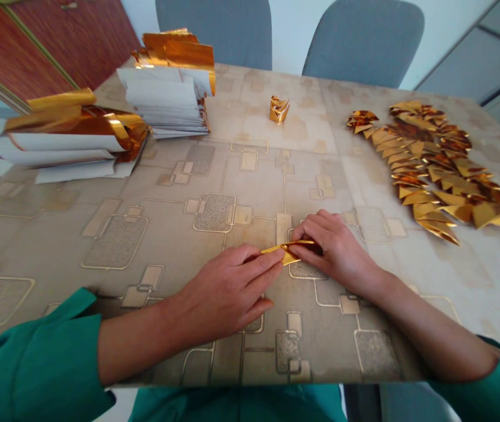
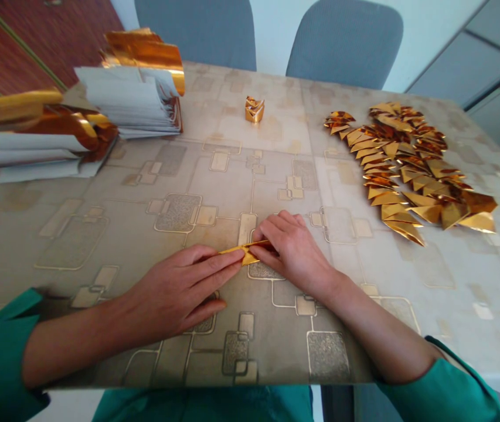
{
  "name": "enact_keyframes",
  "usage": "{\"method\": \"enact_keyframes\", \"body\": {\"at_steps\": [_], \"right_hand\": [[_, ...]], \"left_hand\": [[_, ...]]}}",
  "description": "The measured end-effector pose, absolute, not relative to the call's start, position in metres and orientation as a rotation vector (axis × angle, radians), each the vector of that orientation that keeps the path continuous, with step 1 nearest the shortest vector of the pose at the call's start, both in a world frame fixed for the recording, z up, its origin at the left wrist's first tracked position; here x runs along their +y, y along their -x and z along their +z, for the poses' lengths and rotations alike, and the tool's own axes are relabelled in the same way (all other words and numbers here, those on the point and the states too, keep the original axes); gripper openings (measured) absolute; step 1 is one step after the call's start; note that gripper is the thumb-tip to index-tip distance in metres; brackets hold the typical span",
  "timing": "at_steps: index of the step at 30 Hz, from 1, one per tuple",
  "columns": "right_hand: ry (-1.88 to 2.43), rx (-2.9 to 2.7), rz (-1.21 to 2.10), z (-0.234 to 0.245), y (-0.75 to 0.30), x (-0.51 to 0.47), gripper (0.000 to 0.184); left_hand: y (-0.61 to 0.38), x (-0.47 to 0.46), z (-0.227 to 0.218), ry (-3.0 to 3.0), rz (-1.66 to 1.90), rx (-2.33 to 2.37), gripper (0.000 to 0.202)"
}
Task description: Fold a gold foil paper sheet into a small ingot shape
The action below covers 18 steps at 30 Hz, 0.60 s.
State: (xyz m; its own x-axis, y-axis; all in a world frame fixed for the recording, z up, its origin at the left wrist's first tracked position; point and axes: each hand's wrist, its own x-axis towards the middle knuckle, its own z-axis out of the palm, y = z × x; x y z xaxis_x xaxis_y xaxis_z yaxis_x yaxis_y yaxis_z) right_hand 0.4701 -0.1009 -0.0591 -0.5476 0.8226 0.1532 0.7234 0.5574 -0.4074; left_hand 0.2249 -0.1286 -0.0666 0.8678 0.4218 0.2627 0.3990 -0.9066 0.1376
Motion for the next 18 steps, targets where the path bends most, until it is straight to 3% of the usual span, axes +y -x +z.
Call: {"method": "enact_keyframes", "body": {"at_steps": [12,15,18], "right_hand": [[1.278,-2.435,0.44,-0.064,-0.474,-0.096,0.02],[1.3,-2.428,0.274,-0.061,-0.473,-0.1,0.024],[1.209,-2.501,0.031,-0.057,-0.471,-0.111,0.016]], "left_hand": [[-0.229,-0.126,-0.061,-2.935,0.226,0.724,0.042],[-0.229,-0.125,-0.061,-2.929,0.236,0.712,0.041],[-0.229,-0.125,-0.063,-2.92,0.273,0.704,0.039]]}}
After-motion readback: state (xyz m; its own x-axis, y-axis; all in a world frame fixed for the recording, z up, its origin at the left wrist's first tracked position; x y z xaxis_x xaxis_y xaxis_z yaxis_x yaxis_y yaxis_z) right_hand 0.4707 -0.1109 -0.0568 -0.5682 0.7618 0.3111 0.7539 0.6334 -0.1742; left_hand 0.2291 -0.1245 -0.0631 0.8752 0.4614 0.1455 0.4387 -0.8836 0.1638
